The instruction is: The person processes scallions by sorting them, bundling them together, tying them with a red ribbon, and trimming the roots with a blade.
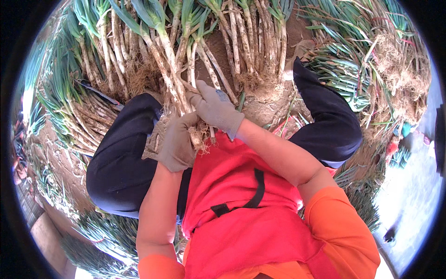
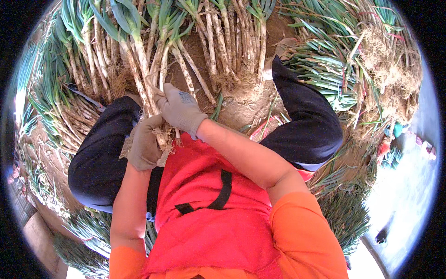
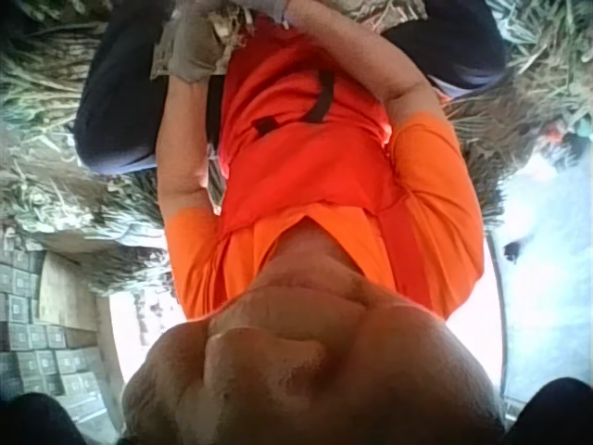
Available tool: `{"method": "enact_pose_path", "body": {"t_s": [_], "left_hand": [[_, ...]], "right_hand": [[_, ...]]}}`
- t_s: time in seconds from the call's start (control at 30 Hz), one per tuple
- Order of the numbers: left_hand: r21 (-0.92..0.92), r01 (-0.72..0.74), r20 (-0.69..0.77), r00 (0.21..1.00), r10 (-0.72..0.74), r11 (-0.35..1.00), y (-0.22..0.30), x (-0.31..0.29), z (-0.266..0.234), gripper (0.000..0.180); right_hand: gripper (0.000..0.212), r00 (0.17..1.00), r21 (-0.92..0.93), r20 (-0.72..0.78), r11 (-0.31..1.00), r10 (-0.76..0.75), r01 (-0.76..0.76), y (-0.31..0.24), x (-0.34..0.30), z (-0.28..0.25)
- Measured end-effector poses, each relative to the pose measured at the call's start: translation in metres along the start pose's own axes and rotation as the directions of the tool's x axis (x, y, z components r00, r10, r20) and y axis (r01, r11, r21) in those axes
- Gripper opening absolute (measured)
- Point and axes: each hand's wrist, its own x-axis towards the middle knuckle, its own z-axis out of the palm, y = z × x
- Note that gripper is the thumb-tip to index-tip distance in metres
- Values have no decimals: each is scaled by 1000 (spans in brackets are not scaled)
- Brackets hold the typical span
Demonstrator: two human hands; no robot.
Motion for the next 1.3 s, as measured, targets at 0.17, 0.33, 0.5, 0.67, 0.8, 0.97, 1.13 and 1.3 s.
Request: {"method": "enact_pose_path", "body": {"t_s": [0.17,0.33,0.5,0.67,0.8,0.97,1.13,1.3], "left_hand": [[-19,-68,-79,995,66,998,7,-5,12,22],[-293,-169,-100,984,146,941,33,-15,26,26],[-98,-96,-77,993,88,991,36,-12,19,30],[-40,-158,-129,980,151,987,29,-12,1,25],[-13,-137,-107,985,135,990,29,-10,-3,20],[74,-137,-129,981,146,988,21,-3,-10,21],[73,-171,-75,981,176,983,21,3,1,22],[-212,-87,189,973,129,973,57,-22,4,21]], "right_hand": [[36,936,-51,72,936,-345,349,29,20,-15],[41,958,174,-216,973,187,-151,83,43,-28],[30,872,571,231,665,433,-481,102,54,-9],[20,922,475,193,790,336,-387,21,6,-121],[28,945,126,54,936,323,-328,-28,-97,-206],[42,759,114,-564,941,324,-317,-28,-272,-303],[40,510,81,-793,887,334,-455,119,-497,-386],[31,278,-124,-927,495,250,-860,209,-539,-380]]}}
